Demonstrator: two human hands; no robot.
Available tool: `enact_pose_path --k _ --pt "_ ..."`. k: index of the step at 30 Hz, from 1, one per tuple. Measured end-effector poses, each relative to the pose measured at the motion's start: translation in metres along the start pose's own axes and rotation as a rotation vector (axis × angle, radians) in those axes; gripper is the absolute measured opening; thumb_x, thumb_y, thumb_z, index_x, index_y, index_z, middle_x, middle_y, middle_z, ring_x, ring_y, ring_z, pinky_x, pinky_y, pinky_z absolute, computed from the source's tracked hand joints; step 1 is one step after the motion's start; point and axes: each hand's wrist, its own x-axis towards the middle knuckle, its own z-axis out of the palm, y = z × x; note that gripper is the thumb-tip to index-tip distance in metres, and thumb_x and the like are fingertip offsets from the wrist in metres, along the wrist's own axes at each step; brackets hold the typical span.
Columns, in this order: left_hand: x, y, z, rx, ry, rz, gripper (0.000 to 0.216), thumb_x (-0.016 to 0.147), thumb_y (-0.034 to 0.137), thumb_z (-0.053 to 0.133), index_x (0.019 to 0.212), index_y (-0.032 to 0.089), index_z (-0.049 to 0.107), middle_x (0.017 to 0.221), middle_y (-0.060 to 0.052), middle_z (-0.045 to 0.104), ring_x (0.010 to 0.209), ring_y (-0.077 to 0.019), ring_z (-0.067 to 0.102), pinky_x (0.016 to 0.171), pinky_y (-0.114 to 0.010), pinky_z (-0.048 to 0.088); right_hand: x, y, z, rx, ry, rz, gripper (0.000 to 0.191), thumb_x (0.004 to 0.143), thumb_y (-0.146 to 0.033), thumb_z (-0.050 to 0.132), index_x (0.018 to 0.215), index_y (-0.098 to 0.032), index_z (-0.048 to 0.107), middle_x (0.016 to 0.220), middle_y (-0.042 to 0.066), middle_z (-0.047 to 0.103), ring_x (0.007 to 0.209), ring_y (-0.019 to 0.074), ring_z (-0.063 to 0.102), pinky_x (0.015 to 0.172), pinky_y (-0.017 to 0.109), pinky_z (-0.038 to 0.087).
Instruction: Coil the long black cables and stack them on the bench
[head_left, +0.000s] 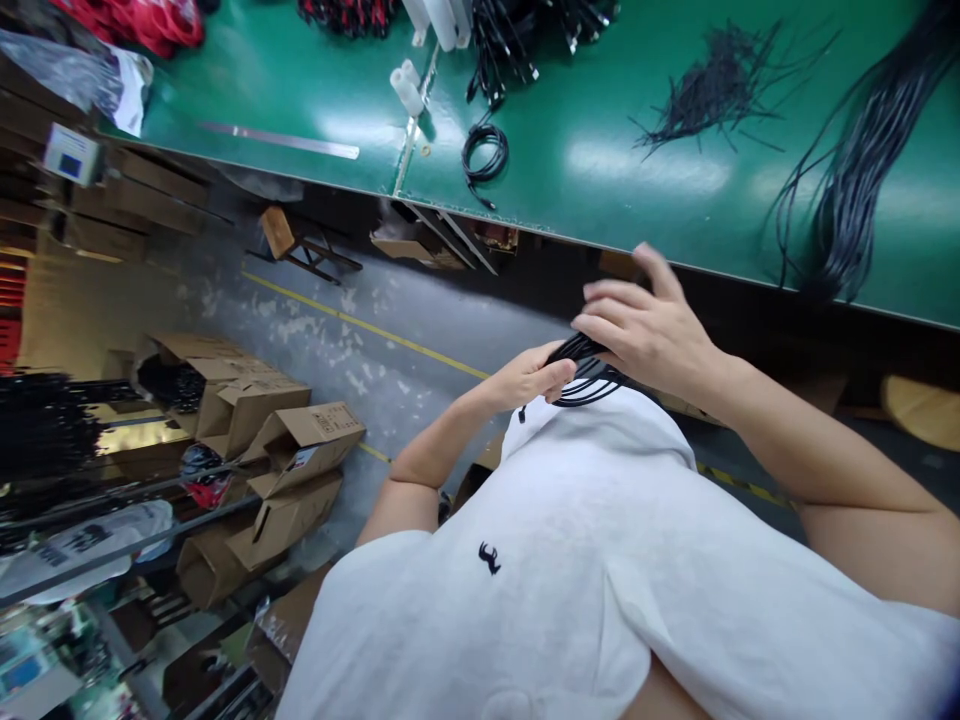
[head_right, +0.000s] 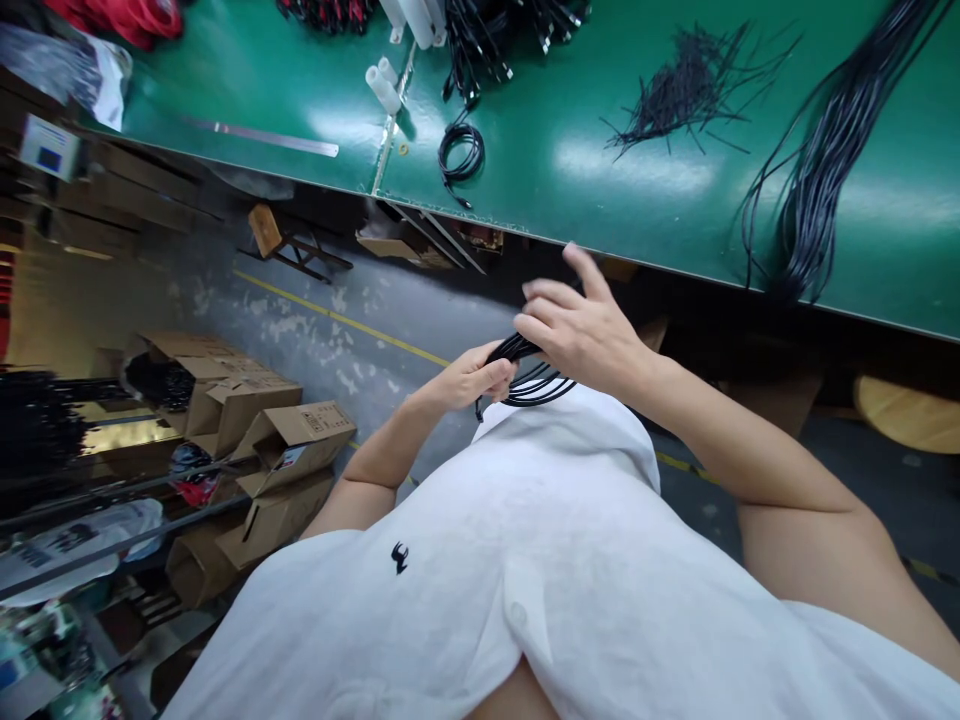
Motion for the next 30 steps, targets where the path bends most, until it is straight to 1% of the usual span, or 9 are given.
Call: enact_pose_path --k 2,5,11,15,18,21,23,27,30 --pt "-0.002 -0.005 -0.002 0.013 -0.002 -0.02 0.05 0.08 0.065 0.066 0.088 0.016 0.057 0.055 0.008 0.043 0.046 -0.006 0.038 0.05 -0.023 0.038 -0.005 0.002 0.009 0.001 -0.13 -0.034 0.025 0.099 -0.031 0.042 0.1 -0.021 0.065 0.088 0.007 0.067 0.083 0.0207 0.059 0.081 0.037 0.044" --pt "-0.005 -0.007 -0.007 0.079 -0.007 -0.044 0.048 0.084 0.063 0.062 0.097 0.017 0.056 0.059 0.008 0.047 0.049 -0.0078 0.042 0.053 -0.024 0.039 -0.014 -0.004 0.021 -0.071 -0.197 0.042 0.027 0.099 -0.022 0.037 0.097 -0.016 0.063 0.081 0.008 0.064 0.068 0.0186 0.052 0.055 0.031 0.027" --pt "-0.002 0.006 -0.011 0.554 0.066 0.024 0.021 0.089 0.038 0.061 0.092 0.018 0.058 0.072 0.001 0.063 0.067 -0.0139 0.057 0.065 -0.025 0.037 -0.004 -0.019 0.013 -0.131 -0.248 0.083 0.03 0.094 -0.008 0.032 0.088 -0.015 0.061 0.076 0.009 0.061 0.059 0.0162 0.047 0.054 0.032 0.02" --pt "0.002 -0.001 -0.002 0.573 0.25 0.161 0.027 0.093 0.044 0.055 0.096 0.018 0.057 0.073 0.002 0.057 0.068 -0.0136 0.053 0.067 -0.026 0.038 -0.003 -0.003 0.009 0.275 -0.274 0.234 0.021 0.093 -0.022 0.042 0.099 -0.018 0.062 0.084 0.005 0.067 0.064 0.0153 0.056 0.055 0.027 0.029" --pt "0.005 -0.014 -0.004 0.428 0.198 0.107 0.038 0.093 0.054 0.052 0.103 0.018 0.055 0.067 0.005 0.051 0.059 -0.0108 0.05 0.064 -0.026 0.042 -0.013 0.009 0.02 0.63 -0.292 0.348 0.025 0.091 -0.038 0.05 0.103 -0.021 0.063 0.082 0.002 0.069 0.068 0.0155 0.061 0.06 0.025 0.039" --pt "0.01 -0.02 -0.012 0.122 -0.082 -0.025 0.049 0.088 0.064 0.056 0.1 0.017 0.054 0.059 0.008 0.044 0.051 -0.0085 0.049 0.067 -0.028 0.049 -0.017 0.009 0.028 0.706 -0.232 0.415 0.028 0.09 -0.042 0.05 0.097 -0.019 0.065 0.085 0.004 0.07 0.072 0.0169 0.063 0.065 0.027 0.043" --pt "0.015 -0.017 -0.015 -0.021 -0.185 -0.046 0.052 0.084 0.067 0.061 0.095 0.016 0.055 0.055 0.01 0.04 0.048 -0.0071 0.048 0.069 -0.03 0.052 -0.013 0.008 0.024 0.702 -0.186 0.419 0.027 0.09 -0.04 0.05 0.095 -0.019 0.067 0.087 0.005 0.071 0.075 0.0176 0.063 0.068 0.028 0.044" --pt "0.033 -0.002 -0.012 -0.126 -0.044 0.035 0.052 0.078 0.067 0.068 0.088 0.018 0.053 0.051 0.013 0.029 0.039 -0.003 0.028 0.045 -0.02 0.039 -0.004 0.022 0.009 0.813 -0.032 0.544 0.026 0.084 -0.041 0.063 0.098 -0.021 0.07 0.085 0.003 0.07 0.071 0.0169 0.062 0.066 0.029 0.045" --pt "0.055 0.005 -0.011 -0.183 0.106 0.066 0.048 0.081 0.063 0.067 0.084 0.019 0.051 0.052 0.012 0.026 0.039 -0.002 0.021 0.039 -0.016 0.025 -0.007 0.04 0.016 1.083 0.095 0.709 0.038 0.077 -0.046 0.073 0.105 -0.021 0.068 0.07 -0.002 0.06 0.057 0.0124 0.053 0.056 0.027 0.044"
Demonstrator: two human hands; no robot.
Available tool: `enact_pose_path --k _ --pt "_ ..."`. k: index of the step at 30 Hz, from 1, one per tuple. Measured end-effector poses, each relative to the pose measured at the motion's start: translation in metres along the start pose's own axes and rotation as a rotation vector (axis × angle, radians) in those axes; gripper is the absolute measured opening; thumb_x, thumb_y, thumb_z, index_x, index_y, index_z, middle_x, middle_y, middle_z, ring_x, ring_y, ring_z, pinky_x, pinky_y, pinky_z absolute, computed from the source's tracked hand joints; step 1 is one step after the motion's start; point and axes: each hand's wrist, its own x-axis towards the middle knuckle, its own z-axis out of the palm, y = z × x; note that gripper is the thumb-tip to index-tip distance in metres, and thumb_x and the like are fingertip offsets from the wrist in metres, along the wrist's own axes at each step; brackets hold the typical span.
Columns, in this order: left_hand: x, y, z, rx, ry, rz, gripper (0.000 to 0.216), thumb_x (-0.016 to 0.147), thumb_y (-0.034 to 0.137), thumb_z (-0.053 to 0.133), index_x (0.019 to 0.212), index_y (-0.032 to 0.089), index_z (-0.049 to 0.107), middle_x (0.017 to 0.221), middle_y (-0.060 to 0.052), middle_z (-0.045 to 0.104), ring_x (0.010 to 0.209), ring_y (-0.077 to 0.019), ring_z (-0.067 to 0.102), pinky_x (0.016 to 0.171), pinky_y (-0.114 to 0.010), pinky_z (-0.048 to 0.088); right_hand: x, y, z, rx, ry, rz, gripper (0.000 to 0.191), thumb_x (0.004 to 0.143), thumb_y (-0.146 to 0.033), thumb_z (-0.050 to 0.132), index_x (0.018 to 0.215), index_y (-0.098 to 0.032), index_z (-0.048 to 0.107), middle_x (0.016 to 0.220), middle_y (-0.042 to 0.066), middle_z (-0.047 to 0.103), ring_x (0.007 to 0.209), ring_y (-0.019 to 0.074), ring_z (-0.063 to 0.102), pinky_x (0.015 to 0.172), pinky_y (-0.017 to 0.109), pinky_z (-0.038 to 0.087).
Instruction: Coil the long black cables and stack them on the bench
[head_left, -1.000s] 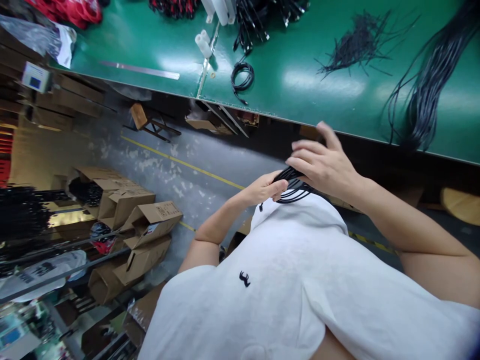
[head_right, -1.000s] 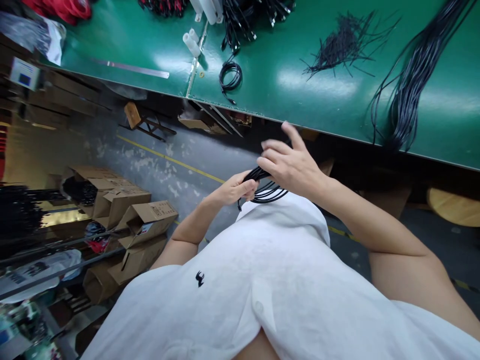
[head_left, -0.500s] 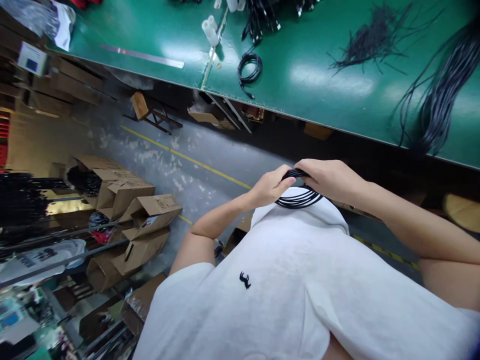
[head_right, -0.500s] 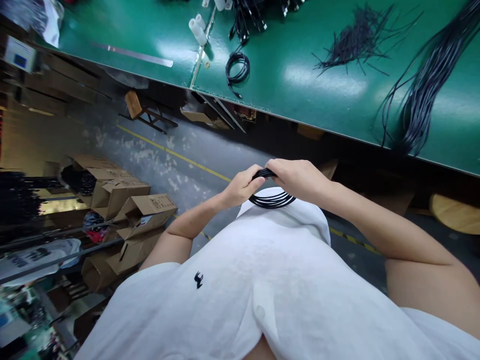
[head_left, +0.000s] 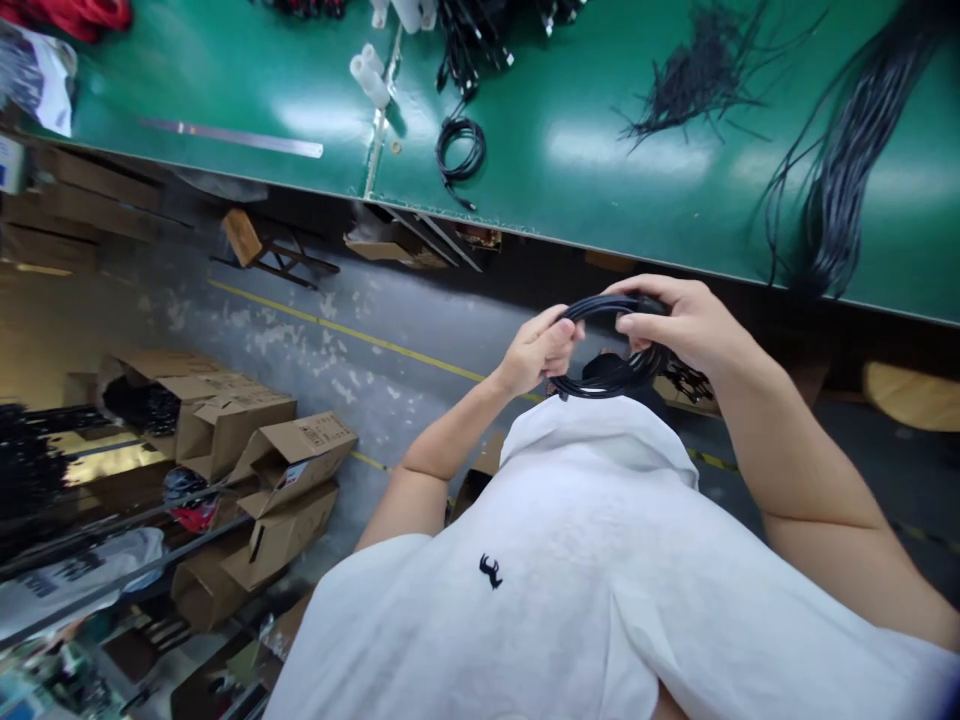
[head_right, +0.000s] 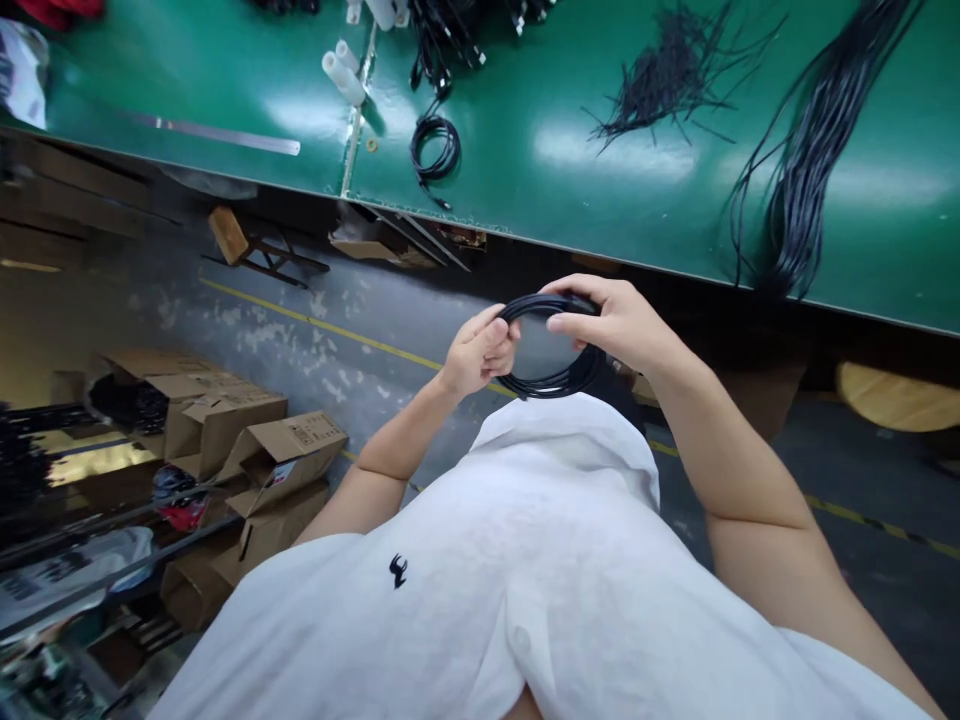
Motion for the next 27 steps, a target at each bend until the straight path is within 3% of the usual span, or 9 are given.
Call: enact_pose_path --k 5,8,10,11,14,16,19,23,27 --pt "0.033 -0.003 -0.003 -0.042 0.071 -0.096 0.046 0.08 0.059 0.07 0.082 0.018 0.048 0.053 0.013 0.026 0.039 -0.001 0.02 0.039 -0.014 0.022 0.015 0.045 0.003 0.224 0.167 0.112 0.045 0.081 -0.061 0.068 0.098 -0.02 0.059 0.059 -0.008 0.041 0.045 0.0072 0.037 0.043 0.023 0.032" --pt "0.042 -0.001 -0.004 -0.038 0.161 -0.148 0.048 0.077 0.059 0.073 0.08 0.018 0.048 0.052 0.013 0.026 0.039 -0.0007 0.019 0.038 -0.014 0.02 0.031 0.068 -0.012 0.226 -0.076 0.118 0.051 0.085 -0.068 0.059 0.104 -0.021 0.058 0.07 -0.003 0.055 0.059 0.011 0.054 0.056 0.025 0.046" --pt "0.045 0.006 -0.003 -0.037 0.277 -0.134 0.047 0.077 0.058 0.073 0.079 0.018 0.048 0.052 0.014 0.026 0.039 -0.0006 0.018 0.038 -0.014 0.02 0.051 0.085 -0.042 0.197 -0.211 0.152 0.052 0.09 -0.068 0.05 0.108 -0.02 0.06 0.089 0.004 0.065 0.079 0.0143 0.063 0.072 0.028 0.052" --pt "0.047 0.01 -0.003 -0.03 0.338 -0.121 0.046 0.078 0.057 0.072 0.078 0.018 0.048 0.052 0.014 0.026 0.04 -0.0007 0.018 0.038 -0.014 0.021 0.064 0.095 -0.064 0.119 -0.183 0.203 0.049 0.093 -0.064 0.047 0.107 -0.02 0.062 0.095 0.006 0.067 0.083 0.0147 0.064 0.076 0.028 0.053" --pt "0.053 0.02 -0.003 0.028 0.481 -0.118 0.042 0.082 0.054 0.07 0.08 0.017 0.049 0.054 0.013 0.028 0.041 -0.001 0.021 0.04 -0.014 0.024 0.114 0.127 -0.145 -0.305 0.191 0.396 0.025 0.097 -0.039 0.05 0.099 -0.018 0.063 0.092 0.006 0.068 0.077 0.0134 0.062 0.075 0.028 0.051" --pt "0.057 0.021 0.0 0.053 0.526 -0.166 0.041 0.083 0.054 0.069 0.081 0.017 0.05 0.054 0.013 0.029 0.041 -0.0012 0.022 0.041 -0.015 0.025 0.149 0.147 -0.201 -0.551 0.403 0.462 0.014 0.095 -0.025 0.051 0.098 -0.017 0.062 0.099 0.009 0.067 0.088 0.0161 0.06 0.086 0.032 0.048" --pt "0.066 0.019 0.007 0.038 0.56 -0.243 0.043 0.083 0.056 0.067 0.082 0.018 0.049 0.053 0.013 0.029 0.041 -0.0017 0.022 0.041 -0.015 0.025 0.194 0.166 -0.265 -0.708 0.501 0.518 0.02 0.09 -0.02 0.054 0.106 -0.01 0.061 0.118 0.016 0.059 0.113 0.0206 0.051 0.104 0.04 0.036" --pt "0.087 0.018 0.02 0.01 0.623 -0.267 0.043 0.083 0.058 0.066 0.083 0.019 0.049 0.052 0.013 0.028 0.041 -0.0024 0.022 0.042 -0.016 0.025 0.223 0.177 -0.302 -0.804 0.34 0.606 0.008 0.085 -0.016 0.057 0.089 -0.014 0.063 0.111 0.013 0.063 0.109 0.0223 0.054 0.102 0.042 0.038" --pt "0.115 0.022 0.033 0.032 0.704 -0.217 0.043 0.083 0.06 0.065 0.081 0.02 0.048 0.054 0.012 0.028 0.042 -0.0034 0.022 0.043 -0.018 0.024 0.201 0.161 -0.293 -0.837 0.222 0.502 0.007 0.086 -0.016 0.053 0.082 -0.02 0.057 0.109 0.014 0.065 0.106 0.023 0.055 0.099 0.042 0.041"
